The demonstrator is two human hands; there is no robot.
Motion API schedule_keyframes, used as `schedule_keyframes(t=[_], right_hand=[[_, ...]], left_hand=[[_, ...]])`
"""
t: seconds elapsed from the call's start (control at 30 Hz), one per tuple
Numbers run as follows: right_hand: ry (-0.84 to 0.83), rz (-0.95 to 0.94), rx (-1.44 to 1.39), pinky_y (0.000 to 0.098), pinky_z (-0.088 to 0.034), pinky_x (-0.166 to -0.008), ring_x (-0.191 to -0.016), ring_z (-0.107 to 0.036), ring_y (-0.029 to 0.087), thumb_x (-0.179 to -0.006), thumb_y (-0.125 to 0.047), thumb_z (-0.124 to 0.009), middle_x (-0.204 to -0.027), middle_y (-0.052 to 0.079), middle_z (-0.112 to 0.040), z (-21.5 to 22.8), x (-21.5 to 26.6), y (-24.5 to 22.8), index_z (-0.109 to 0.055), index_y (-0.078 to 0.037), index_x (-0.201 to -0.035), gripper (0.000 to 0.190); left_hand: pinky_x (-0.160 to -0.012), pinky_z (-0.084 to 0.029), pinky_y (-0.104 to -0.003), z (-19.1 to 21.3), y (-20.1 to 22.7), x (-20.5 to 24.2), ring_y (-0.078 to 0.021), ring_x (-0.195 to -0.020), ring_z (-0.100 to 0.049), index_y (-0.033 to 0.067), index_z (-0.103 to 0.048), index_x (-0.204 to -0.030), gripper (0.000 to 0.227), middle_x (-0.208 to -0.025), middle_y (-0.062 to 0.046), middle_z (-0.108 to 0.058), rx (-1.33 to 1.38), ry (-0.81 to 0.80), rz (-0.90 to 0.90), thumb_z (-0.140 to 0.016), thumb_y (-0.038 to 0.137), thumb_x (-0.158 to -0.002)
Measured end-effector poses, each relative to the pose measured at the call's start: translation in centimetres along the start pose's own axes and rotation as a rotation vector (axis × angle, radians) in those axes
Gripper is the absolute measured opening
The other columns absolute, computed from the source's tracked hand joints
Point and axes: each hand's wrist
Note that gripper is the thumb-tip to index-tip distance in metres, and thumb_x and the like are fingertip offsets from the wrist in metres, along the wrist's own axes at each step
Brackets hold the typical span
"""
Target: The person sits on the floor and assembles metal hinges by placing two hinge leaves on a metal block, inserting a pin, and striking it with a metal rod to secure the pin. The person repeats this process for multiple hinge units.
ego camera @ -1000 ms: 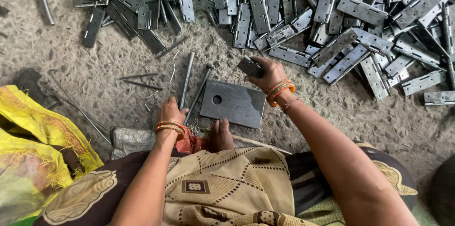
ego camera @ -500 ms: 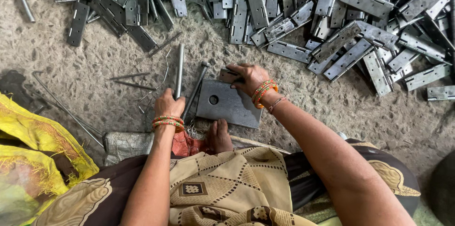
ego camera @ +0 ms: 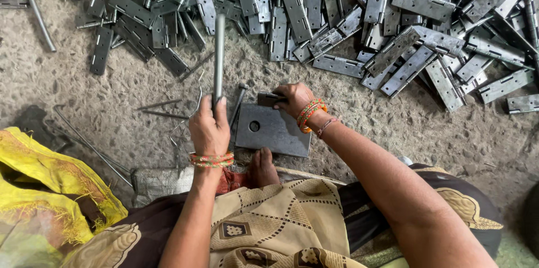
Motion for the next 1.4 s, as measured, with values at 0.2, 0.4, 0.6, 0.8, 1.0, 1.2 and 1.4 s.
schedule_keyframes(t=[0.2, 0.4, 0.6, 0.8, 1.0, 1.2, 1.4], right_hand=[[-0.015, -0.028, 0.004, 0.0433, -0.059, -0.077, -0.082, -0.073, 0.032, -0.077, -0.035, -0.087, -0.092, 0.013, -0.076, 0.4, 0.3, -0.6, -0.077, -0.013, -0.113, 0.043], [-0.061, -0.079, 0.065, 0.0444, -0.058, -0.074, -0.083, -0.073, 0.032, -0.077, -0.039, -0.085, -0.095, 0.01, -0.077, 1.2, 0.5, -1.5, -0.076, -0.016, -0.116, 0.045], [-0.01, -0.058, 0.012, 0.0438, -0.058, -0.075, -0.082, -0.073, 0.032, -0.076, -0.037, -0.085, -0.096, 0.011, -0.077, 0.6, 0.1, -1.0, -0.078, -0.016, -0.115, 0.044], [-0.026, -0.053, -0.009, 0.0422, -0.06, -0.075, -0.081, -0.074, 0.031, -0.074, -0.037, -0.087, -0.096, 0.011, -0.077, 0.4, 0.6, -0.7, -0.078, -0.012, -0.109, 0.044], [-0.157, -0.134, 0.053, 0.0434, -0.059, -0.076, -0.08, -0.073, 0.03, -0.076, -0.04, -0.084, -0.094, 0.01, -0.077, 1.3, 0.7, -2.1, -0.078, -0.019, -0.113, 0.043], [-0.182, -0.215, 0.091, 0.0375, -0.059, -0.067, -0.08, -0.075, 0.023, -0.083, -0.046, -0.077, -0.099, 0.004, -0.079, 3.0, 1.5, -4.2, -0.076, -0.027, -0.119, 0.041], [-0.115, -0.255, 0.185, 0.0348, -0.058, -0.061, -0.08, -0.073, 0.02, -0.08, -0.049, -0.077, -0.114, 0.001, -0.075, 1.4, 3.1, -8.0, -0.073, -0.03, -0.123, 0.047]], left_hand=[[-0.037, -0.045, -0.035, -0.4, 4.5, 0.1, -0.0198, -0.045, -0.061, 0.0021, -0.064, -0.122, 0.031, -0.07, -0.007, -0.068, -0.027, -0.101, -0.118, -0.059, 0.027, -0.105], [-0.05, -0.05, -0.043, -1.4, 1.6, 2.0, -0.029, -0.056, -0.067, 0.006, -0.069, -0.107, 0.026, -0.067, -0.012, -0.069, -0.281, -0.503, 0.046, -0.061, 0.031, -0.103], [-0.053, -0.048, -0.046, 1.7, 2.5, 1.2, -0.0378, -0.059, -0.067, 0.0046, -0.071, -0.118, 0.032, -0.068, -0.019, -0.069, -0.132, -0.197, 0.004, -0.066, 0.03, -0.1], [-0.046, -0.049, -0.036, 1.6, 5.4, 1.0, -0.0255, -0.057, -0.069, 0.0008, -0.063, -0.13, 0.032, -0.086, -0.014, -0.074, 0.062, 0.025, -0.22, -0.06, 0.022, -0.107], [-0.048, -0.052, -0.041, -1.3, 2.5, 2.2, -0.0272, -0.056, -0.071, 0.0064, -0.067, -0.12, 0.03, -0.07, -0.012, -0.072, -0.294, -0.642, 0.15, -0.057, 0.03, -0.106], [-0.054, -0.051, -0.05, -0.5, -0.3, 2.8, -0.0388, -0.063, -0.068, 0.0092, -0.074, -0.105, 0.029, -0.067, -0.019, -0.067, -0.159, -0.296, 0.058, -0.065, 0.035, -0.098], [-0.051, -0.044, -0.039, 4.0, 4.3, 2.3, -0.0241, -0.053, -0.063, 0.006, -0.069, -0.108, 0.025, -0.064, -0.013, -0.064, 0.14, -0.036, 0.068, -0.064, 0.03, -0.104]])
Point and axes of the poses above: each hand's wrist, its own x-axis away from the middle knuckle, its own z-axis out of the back of the hand, y = z × x
